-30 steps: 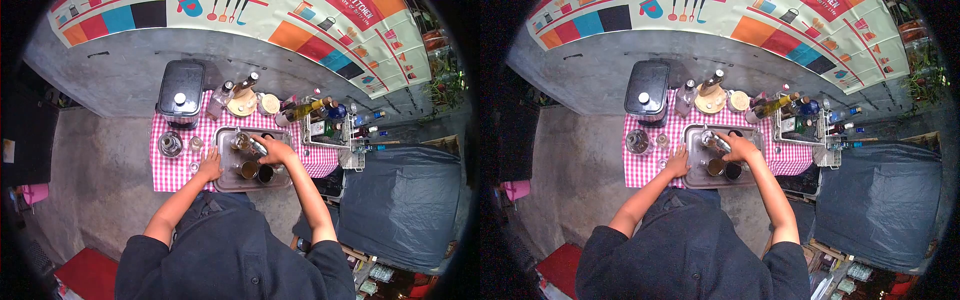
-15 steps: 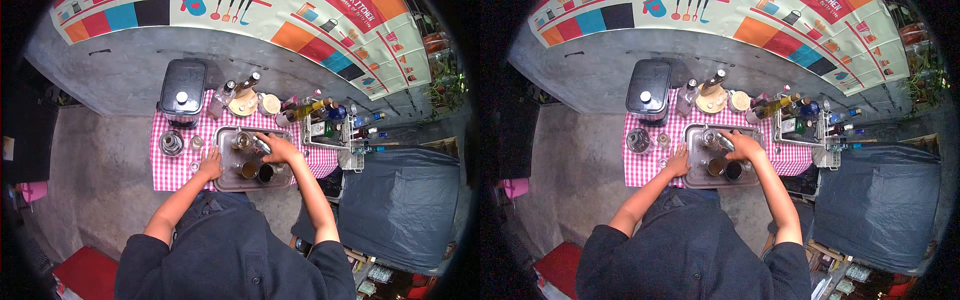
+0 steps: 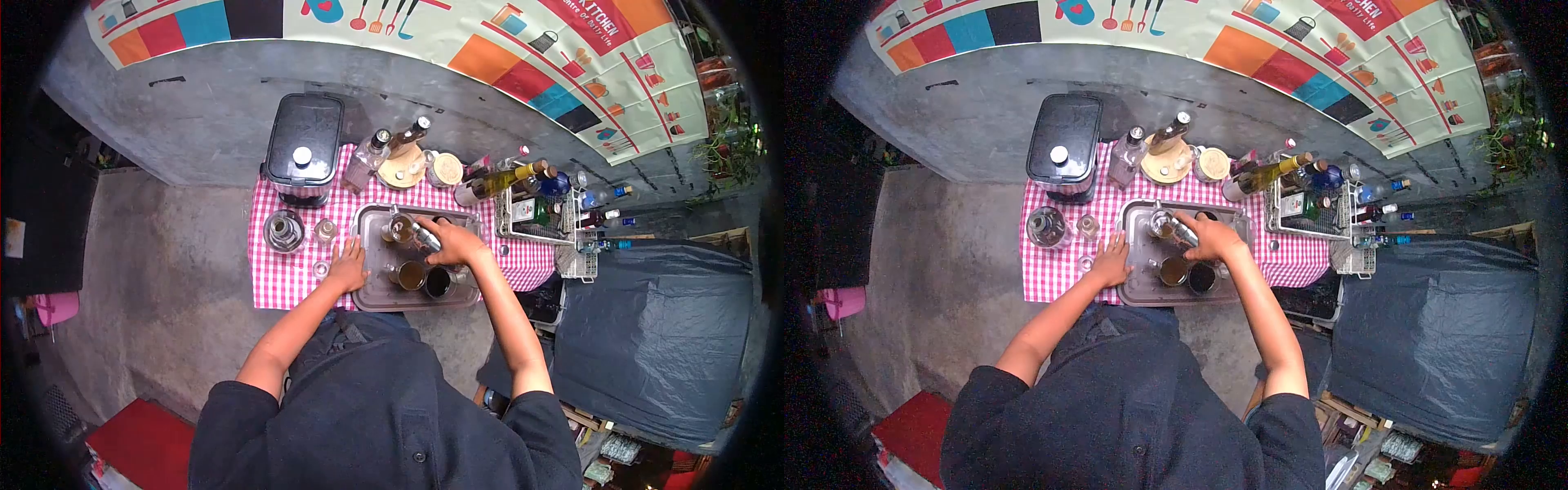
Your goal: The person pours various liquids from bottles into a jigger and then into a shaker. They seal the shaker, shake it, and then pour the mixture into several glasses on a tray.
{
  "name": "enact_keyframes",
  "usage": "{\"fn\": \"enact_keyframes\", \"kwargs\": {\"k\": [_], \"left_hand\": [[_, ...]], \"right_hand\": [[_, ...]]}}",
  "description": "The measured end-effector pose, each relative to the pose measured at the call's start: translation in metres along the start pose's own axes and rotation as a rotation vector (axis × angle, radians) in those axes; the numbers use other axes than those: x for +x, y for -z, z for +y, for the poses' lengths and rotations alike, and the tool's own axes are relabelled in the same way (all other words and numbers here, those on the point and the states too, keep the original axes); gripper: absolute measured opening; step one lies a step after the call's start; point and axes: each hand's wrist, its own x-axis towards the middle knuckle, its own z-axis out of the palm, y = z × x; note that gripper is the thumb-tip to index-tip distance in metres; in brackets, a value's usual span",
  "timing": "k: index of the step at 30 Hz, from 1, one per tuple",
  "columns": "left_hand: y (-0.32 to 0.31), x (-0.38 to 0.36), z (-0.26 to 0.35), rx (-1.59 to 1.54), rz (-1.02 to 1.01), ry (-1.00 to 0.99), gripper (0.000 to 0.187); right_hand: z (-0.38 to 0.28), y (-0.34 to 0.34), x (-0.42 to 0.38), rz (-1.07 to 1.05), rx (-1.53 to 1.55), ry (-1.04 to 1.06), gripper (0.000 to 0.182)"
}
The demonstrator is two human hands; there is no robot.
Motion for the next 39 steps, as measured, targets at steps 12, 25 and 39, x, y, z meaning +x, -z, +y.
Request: {"fn": "enact_keyframes", "kwargs": {"k": [12, 25, 39], "left_hand": [[0.002, 0.0, 0.001, -0.003, -0.013, 0.007, 0.072], [0.003, -0.001, 0.001, 0.003, -0.023, 0.008, 0.073], [0.002, -0.001, 0.0, 0.015, -0.009, -0.002, 0.073]], "right_hand": [[0.013, -0.01, 0.008, -0.028, 0.012, -0.011, 0.1], [0.008, -0.007, 0.008, -0.048, -0.007, -0.032, 0.098], [0.013, -0.013, 0.011, -0.041, 0.02, -0.002, 0.094]]}}
